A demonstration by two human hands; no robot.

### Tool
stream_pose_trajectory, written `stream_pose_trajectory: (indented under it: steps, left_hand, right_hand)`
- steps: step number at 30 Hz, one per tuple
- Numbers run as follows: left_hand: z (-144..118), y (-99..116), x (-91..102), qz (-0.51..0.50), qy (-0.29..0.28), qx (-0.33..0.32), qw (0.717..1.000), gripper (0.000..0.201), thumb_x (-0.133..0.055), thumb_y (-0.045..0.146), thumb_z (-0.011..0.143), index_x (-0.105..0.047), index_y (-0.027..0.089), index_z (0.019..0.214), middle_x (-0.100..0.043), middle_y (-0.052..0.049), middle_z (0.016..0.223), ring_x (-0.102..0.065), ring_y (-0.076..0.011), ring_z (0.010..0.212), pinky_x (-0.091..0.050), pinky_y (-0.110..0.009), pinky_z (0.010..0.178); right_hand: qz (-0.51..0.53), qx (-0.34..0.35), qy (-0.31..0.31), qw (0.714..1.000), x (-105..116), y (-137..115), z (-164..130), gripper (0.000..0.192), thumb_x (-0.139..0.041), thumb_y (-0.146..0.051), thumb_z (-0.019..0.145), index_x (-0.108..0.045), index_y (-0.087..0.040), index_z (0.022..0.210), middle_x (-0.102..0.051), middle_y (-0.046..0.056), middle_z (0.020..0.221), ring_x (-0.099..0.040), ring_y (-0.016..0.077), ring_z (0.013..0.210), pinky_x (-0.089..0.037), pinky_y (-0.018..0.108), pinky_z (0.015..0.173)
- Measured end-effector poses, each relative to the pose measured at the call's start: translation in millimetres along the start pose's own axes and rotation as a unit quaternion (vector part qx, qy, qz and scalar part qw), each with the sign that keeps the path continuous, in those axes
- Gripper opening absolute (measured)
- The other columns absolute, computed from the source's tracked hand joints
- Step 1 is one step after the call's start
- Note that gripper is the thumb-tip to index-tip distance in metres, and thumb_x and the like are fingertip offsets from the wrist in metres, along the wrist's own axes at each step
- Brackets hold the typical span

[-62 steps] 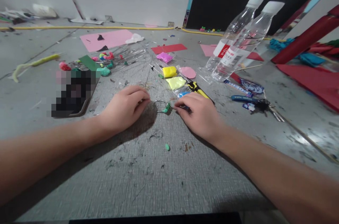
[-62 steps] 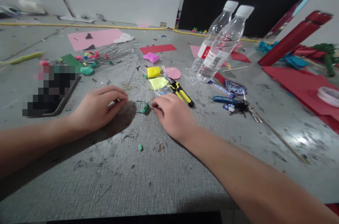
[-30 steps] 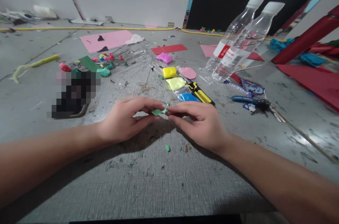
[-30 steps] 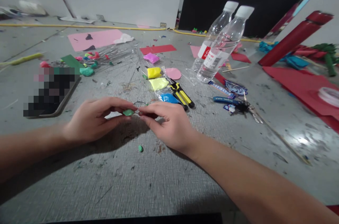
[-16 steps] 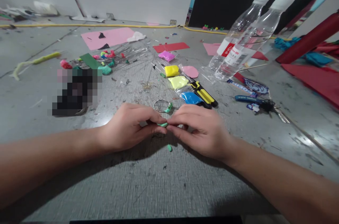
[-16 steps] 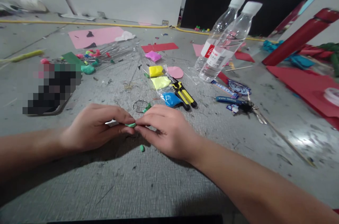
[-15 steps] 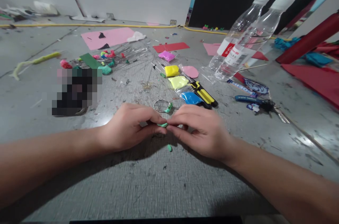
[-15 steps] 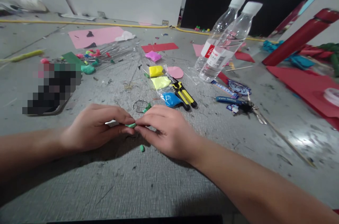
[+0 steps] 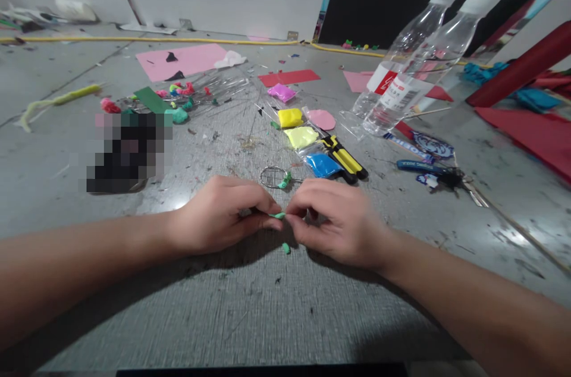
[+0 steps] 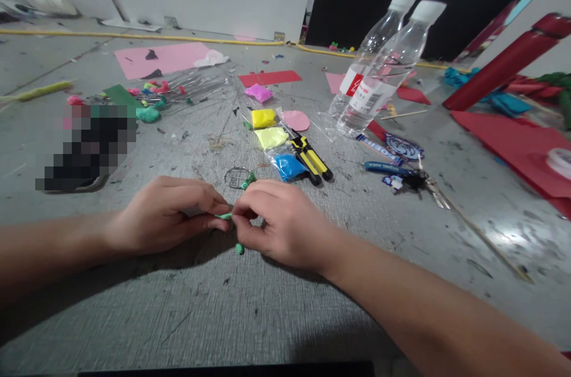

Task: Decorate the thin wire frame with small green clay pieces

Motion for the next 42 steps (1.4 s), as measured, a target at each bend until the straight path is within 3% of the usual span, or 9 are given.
stream_pose_trajectory:
  steps: [5, 9, 18, 25, 27, 32, 37, 40, 42]
  left_hand:
    - [-0.3, -0.4, 0.8, -0.007, -0.002, 0.003, 1.0, 0.016, -0.071, 0.024, 0.095, -0.065, 0.02, 0.081, -0.08, -0.003, 0.082, -0.076, -0.0143, 0.073, -0.058, -0.024, 0.064]
    - [-0.2, -1.2, 1.7, 0.003, -0.014, 0.017, 1.0, 0.013, -0.07, 0.027, 0.096, -0.068, 0.02, 0.086, -0.08, -0.003, 0.082, -0.075, -0.0145, 0.072, -0.058, -0.025, 0.064]
    - [0.9, -1.5, 1.9, 0.01, -0.024, 0.027, 0.999, 0.015, -0.067, 0.027, 0.097, -0.065, 0.02, 0.084, -0.077, -0.002, 0.078, -0.073, -0.0139, 0.07, -0.056, -0.026, 0.063]
    - [1.3, -5.4, 3.0, 0.063, 0.028, 0.067, 0.995, 0.005, -0.066, 0.027, 0.095, -0.067, 0.022, 0.093, -0.075, 0.0, 0.079, -0.07, -0.0127, 0.066, -0.055, -0.024, 0.062]
    - [1.3, -7.9, 4.6, 0.074, 0.048, 0.082, 0.993, 0.005, -0.064, 0.026, 0.095, -0.067, 0.022, 0.096, -0.075, 0.0, 0.08, -0.07, -0.0128, 0.066, -0.056, -0.025, 0.064]
    - [1.4, -17.2, 9.7, 0.136, 0.065, 0.122, 0.981, 0.018, -0.054, 0.021, 0.09, -0.067, 0.019, 0.101, -0.076, -0.005, 0.09, -0.071, -0.0167, 0.074, -0.057, -0.03, 0.07]
    - [3.8, -25.0, 10.2, 0.18, 0.018, 0.166, 0.969, 0.019, -0.049, 0.019, 0.082, -0.068, 0.018, 0.085, -0.073, -0.007, 0.085, -0.069, -0.0223, 0.081, -0.054, -0.035, 0.074]
    - [4.7, -27.0, 8.5, 0.178, -0.016, 0.184, 0.967, 0.019, -0.049, 0.02, 0.081, -0.068, 0.017, 0.084, -0.072, -0.008, 0.085, -0.067, -0.0234, 0.082, -0.053, -0.038, 0.077]
    - [4.4, -28.7, 7.2, 0.178, -0.023, 0.177, 0.968, 0.019, -0.05, 0.022, 0.083, -0.068, 0.017, 0.086, -0.072, -0.008, 0.087, -0.066, -0.0247, 0.085, -0.053, -0.04, 0.081]
  right_hand:
    - [0.014, -0.116, 0.1, 0.988, 5.3, 11.1, -0.7, 0.01, -0.063, -0.017, 0.09, -0.063, -0.022, 0.081, -0.07, 0.0, 0.075, -0.064, 0.0131, 0.066, -0.051, 0.027, 0.06]
    - [0.111, -0.173, 0.151, 0.967, 2.4, 19.3, -1.8, 0.008, -0.069, -0.019, 0.088, -0.067, -0.022, 0.081, -0.08, 0.006, 0.093, -0.076, 0.0192, 0.085, -0.059, 0.031, 0.067]
    - [0.138, -0.12, 0.072, 0.981, -3.2, 16.1, -1.5, 0.011, -0.074, -0.014, 0.088, -0.074, -0.022, 0.08, -0.08, 0.004, 0.085, -0.075, 0.0186, 0.082, -0.06, 0.034, 0.074]
    - [0.109, -0.111, 0.082, 0.984, -2.4, 15.2, 0.3, 0.004, -0.08, -0.019, 0.088, -0.078, -0.022, 0.085, -0.077, 0.002, 0.08, -0.071, 0.0159, 0.073, -0.058, 0.031, 0.069]
    - [0.094, -0.106, 0.082, 0.987, -2.6, 14.5, -0.1, 0.003, -0.078, -0.018, 0.09, -0.08, -0.021, 0.089, -0.078, 0.003, 0.081, -0.072, 0.0162, 0.073, -0.059, 0.031, 0.07]
    - [0.073, -0.097, 0.057, 0.991, -4.3, 15.3, -2.4, 0.022, -0.061, -0.012, 0.098, -0.081, -0.018, 0.107, -0.082, 0.007, 0.093, -0.077, 0.0172, 0.08, -0.062, 0.031, 0.072]
    - [0.058, -0.092, 0.053, 0.993, -4.1, 15.2, -1.9, 0.021, -0.065, -0.009, 0.094, -0.081, -0.021, 0.099, -0.082, 0.005, 0.095, -0.076, 0.0177, 0.087, -0.061, 0.032, 0.082]
    - [0.062, -0.125, 0.05, 0.989, -2.9, 13.6, -1.4, 0.009, -0.073, -0.017, 0.092, -0.081, -0.021, 0.089, -0.08, 0.004, 0.086, -0.074, 0.0173, 0.079, -0.059, 0.03, 0.075]
    - [0.061, -0.155, 0.042, 0.985, -2.6, 13.1, -1.6, 0.011, -0.077, -0.024, 0.091, -0.079, -0.019, 0.082, -0.077, 0.003, 0.077, -0.071, 0.0157, 0.07, -0.055, 0.029, 0.066]
Point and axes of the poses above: each hand's wrist, its own z-axis towards the middle knuckle, its own x-axis out of the back of the hand, y = z × x, the point moved 2 cm from there along z, towards the middle knuckle
